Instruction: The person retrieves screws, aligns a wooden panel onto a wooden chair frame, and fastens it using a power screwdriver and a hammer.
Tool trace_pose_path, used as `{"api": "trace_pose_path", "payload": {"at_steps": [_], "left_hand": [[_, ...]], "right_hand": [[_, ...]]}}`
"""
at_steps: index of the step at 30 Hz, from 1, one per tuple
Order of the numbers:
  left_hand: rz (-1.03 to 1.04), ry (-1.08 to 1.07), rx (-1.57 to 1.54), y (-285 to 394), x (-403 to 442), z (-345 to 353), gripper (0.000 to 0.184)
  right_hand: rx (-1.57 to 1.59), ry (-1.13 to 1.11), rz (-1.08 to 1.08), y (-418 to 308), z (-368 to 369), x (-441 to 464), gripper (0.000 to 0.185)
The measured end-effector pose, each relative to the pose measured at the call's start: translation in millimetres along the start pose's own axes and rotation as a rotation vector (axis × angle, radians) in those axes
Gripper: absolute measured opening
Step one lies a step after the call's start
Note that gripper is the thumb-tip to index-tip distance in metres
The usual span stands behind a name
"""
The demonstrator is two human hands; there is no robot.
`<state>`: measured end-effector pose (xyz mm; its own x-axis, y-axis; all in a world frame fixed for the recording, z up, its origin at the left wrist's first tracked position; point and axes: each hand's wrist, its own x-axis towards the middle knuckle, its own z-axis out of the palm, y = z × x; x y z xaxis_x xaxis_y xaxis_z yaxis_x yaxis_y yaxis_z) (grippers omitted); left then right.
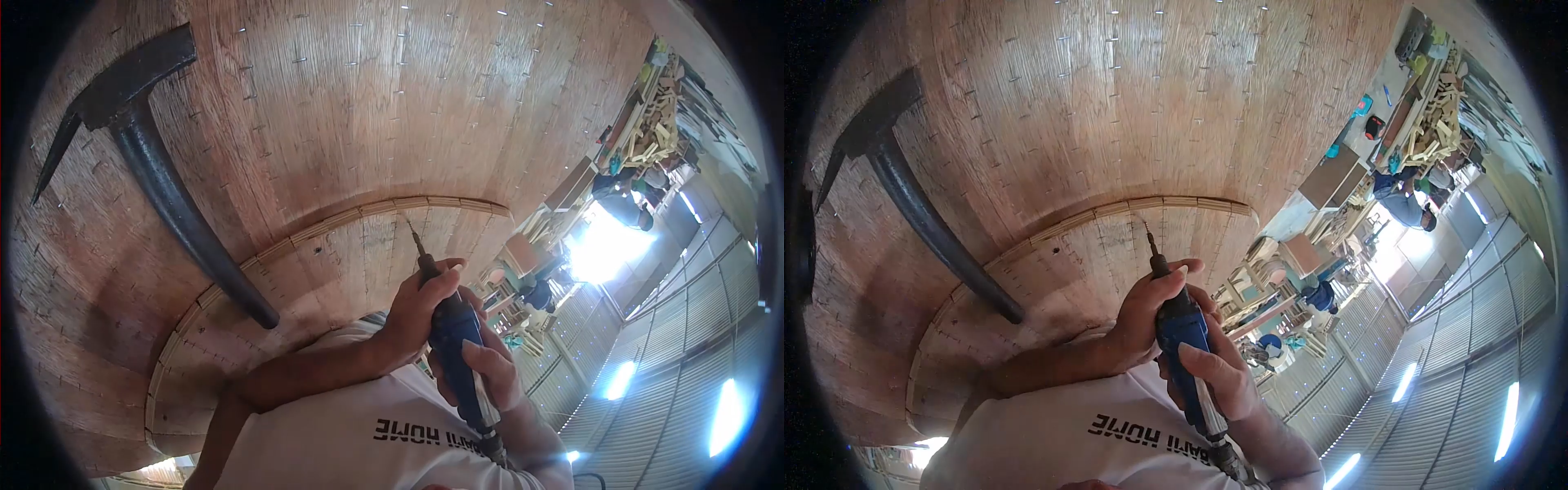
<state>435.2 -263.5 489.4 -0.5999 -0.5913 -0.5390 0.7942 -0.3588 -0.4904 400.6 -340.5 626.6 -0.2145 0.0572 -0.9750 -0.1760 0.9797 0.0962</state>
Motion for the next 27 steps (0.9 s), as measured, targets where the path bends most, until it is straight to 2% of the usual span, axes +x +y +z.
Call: {"api": "trace_pose_path", "payload": {"at_steps": [11, 23, 27], "left_hand": [[0.022, -0.003, 0.009, 1.3, 1.2, -0.4, 0.058], [0.045, -0.070, 0.011, -2.2, 4.3, -5.3, 0.059], [0.117, -0.122, -0.079, -9.5, 4.1, -4.4, 0.055]], "right_hand": [[0.020, -0.071, -0.090, 4.0, -4.3, 5.6, 0.063], [-0.138, -0.058, 0.019, -6.1, -11.5, 6.7, 0.074], [-0.326, -0.134, -0.172, 0.3, -18.6, 10.7, 0.085]]}}
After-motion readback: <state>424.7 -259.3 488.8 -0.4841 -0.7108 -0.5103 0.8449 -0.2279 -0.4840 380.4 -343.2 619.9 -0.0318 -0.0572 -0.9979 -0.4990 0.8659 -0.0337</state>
